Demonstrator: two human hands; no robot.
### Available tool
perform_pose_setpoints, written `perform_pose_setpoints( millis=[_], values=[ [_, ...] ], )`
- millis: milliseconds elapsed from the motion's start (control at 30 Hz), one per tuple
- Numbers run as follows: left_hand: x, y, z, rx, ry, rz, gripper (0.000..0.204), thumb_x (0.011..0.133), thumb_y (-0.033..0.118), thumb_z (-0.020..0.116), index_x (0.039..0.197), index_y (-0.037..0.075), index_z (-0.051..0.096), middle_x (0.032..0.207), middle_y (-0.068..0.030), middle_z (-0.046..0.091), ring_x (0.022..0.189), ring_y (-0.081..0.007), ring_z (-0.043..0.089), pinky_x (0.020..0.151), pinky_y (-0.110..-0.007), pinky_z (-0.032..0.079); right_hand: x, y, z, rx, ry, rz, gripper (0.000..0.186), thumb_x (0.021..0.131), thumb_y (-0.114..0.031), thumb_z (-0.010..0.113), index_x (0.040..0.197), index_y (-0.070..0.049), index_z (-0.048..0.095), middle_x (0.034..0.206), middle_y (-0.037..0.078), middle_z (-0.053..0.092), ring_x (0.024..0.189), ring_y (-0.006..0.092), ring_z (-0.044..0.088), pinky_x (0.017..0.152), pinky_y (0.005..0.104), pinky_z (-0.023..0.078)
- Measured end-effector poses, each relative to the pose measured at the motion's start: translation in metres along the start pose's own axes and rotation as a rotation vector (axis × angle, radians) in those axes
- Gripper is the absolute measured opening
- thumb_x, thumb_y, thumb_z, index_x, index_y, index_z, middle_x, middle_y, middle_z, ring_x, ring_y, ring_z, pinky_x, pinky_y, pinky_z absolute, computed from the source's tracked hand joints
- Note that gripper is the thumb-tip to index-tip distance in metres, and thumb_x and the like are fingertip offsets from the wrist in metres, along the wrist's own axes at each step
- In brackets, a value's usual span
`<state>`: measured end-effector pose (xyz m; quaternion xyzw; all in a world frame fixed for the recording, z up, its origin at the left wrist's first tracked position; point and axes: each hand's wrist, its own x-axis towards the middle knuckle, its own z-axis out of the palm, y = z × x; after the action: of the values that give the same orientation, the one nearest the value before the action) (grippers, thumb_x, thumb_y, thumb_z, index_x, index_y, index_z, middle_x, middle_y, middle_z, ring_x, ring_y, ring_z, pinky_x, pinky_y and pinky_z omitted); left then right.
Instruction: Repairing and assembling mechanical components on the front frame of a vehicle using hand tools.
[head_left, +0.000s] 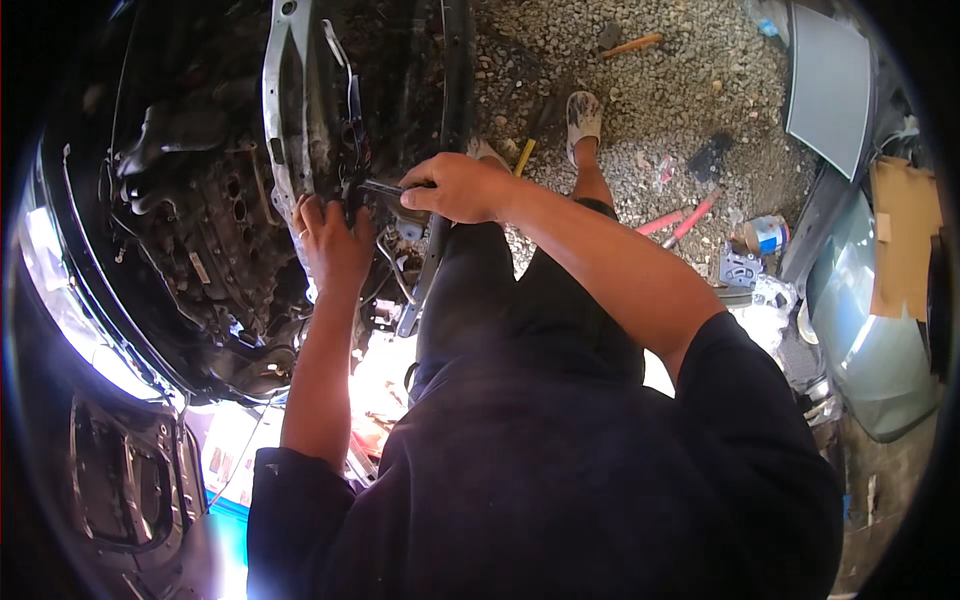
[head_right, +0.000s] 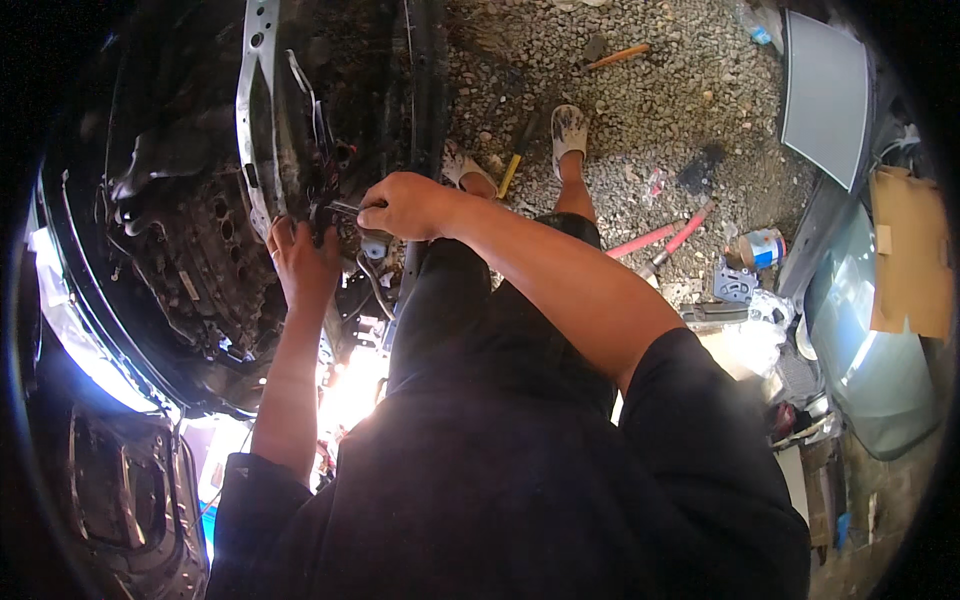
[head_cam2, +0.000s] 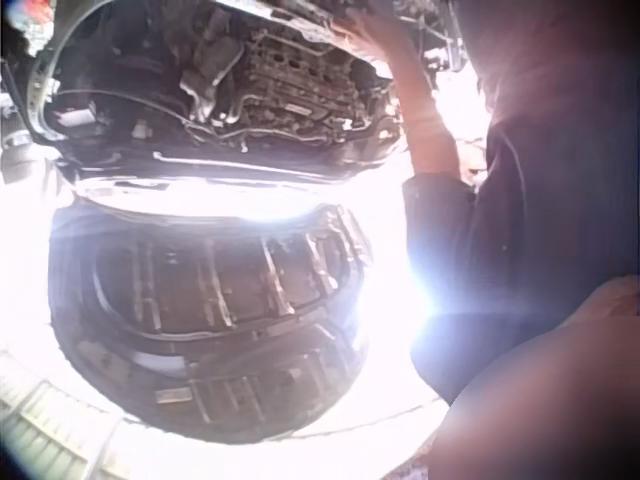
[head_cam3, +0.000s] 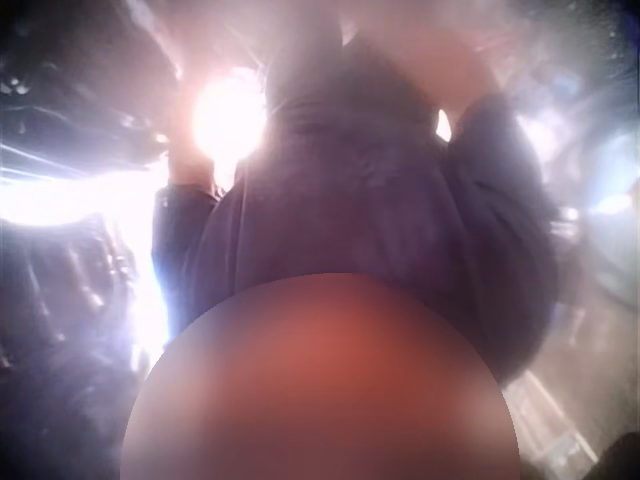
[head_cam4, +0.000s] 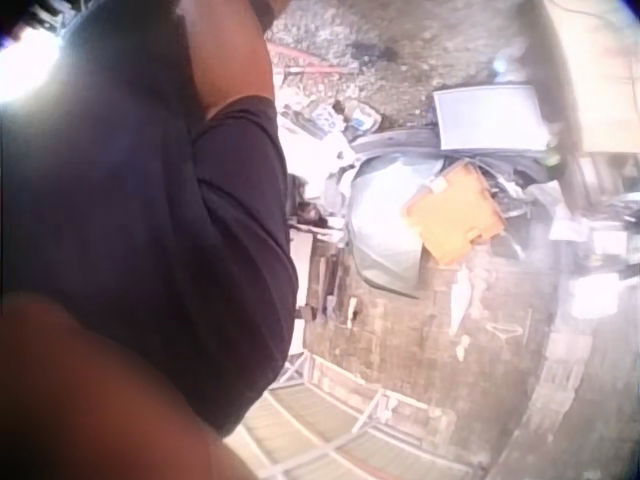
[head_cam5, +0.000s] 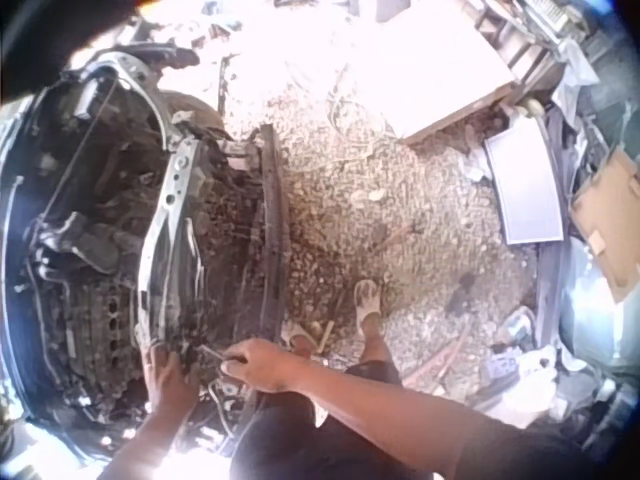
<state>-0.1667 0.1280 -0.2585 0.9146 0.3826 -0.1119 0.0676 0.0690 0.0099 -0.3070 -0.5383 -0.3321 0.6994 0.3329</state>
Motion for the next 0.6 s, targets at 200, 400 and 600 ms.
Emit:
perform_pose_setpoints(
  millis=[200,400,600],
  values=[
    [0.007,0.005,0.000,0.057,-0.023,-0.044,0.035,0.093,0.027,0.081,0.111,-0.001,0.070,0.136,-0.0243,0.059,0.134,-0.0486,0.053,0.108,-0.058,0.050,0.003,0.020,-0.007,-0.012,-0.060,-0.068,0.047,0.106,-0.036,0.065,0.134,0.001,0.074,0.128,0.027,0.074,0.122,0.0418,0.070,0.107,0.0457,0.053],
    [-0.001,0.016,-0.005,0.037,0.032,-0.127,0.038,0.093,0.032,0.079,0.105,-0.002,0.069,0.127,-0.0216,0.063,0.121,-0.0440,0.062,0.097,-0.054,0.054,-0.004,0.016,-0.006,-0.095,-0.059,-0.175,0.049,0.106,-0.034,0.066,0.135,0.005,0.071,0.131,0.025,0.070,0.126,0.0438,0.066,0.110,0.0473,0.051],
    [0.006,0.017,-0.003,0.038,0.010,-0.215,0.039,0.094,0.035,0.078,0.104,-0.001,0.067,0.120,-0.0211,0.065,0.113,-0.0458,0.065,0.094,-0.054,0.054,0.003,0.005,-0.016,-0.093,-0.085,-0.155,0.050,0.104,-0.036,0.067,0.134,0.004,0.072,0.130,0.026,0.069,0.125,0.0449,0.066,0.109,0.0485,0.051]
  ],
)
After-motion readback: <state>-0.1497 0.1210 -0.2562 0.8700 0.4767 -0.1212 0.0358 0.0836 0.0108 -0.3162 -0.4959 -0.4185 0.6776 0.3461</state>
